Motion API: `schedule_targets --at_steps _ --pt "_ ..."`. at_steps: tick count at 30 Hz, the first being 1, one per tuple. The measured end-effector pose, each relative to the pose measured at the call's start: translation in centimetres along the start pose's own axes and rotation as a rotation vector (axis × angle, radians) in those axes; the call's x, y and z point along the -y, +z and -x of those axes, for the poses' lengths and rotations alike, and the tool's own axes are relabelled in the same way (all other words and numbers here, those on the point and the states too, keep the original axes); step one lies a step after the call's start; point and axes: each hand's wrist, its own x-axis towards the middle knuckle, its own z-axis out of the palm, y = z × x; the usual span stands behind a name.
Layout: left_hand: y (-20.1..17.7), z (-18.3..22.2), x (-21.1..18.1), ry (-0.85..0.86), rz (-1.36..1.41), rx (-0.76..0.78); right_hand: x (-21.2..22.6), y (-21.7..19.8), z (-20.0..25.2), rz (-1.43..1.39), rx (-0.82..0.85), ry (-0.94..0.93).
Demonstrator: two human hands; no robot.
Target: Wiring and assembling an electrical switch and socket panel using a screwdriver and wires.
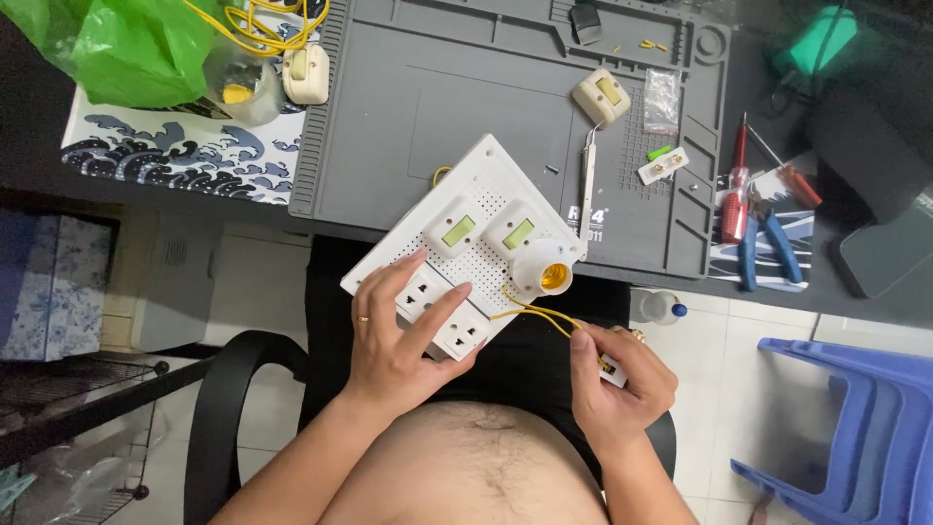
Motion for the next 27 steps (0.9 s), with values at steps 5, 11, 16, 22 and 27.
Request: schedule_targets --at_steps 5,11,16,22,27 --pt "0.2 0.6 0.4 -0.014 -0.009 0.001 0.5 -0.3 -0.5 -0.098 0.088 0.037" --pt "-1.1 0.8 4.3 -0.072 0.008 -0.067 -2.6 -2.9 -3.4 -0.585 -0.252 0.368" --pt "-4.0 -1.7 4.1 -0.051 0.010 -0.178 -3.3 -6.4 -7.1 -0.794 -0.157 0.314" --pt "-1.7 0.8 4.2 0.016 0.046 -0.069 -1.9 -5.0 -5.0 -0.800 0.076 0.290" --pt "-0.2 0.5 2.7 0.109 0.049 -0.020 1.0 -2.4 -4.5 -0.775 0.258 0.360"
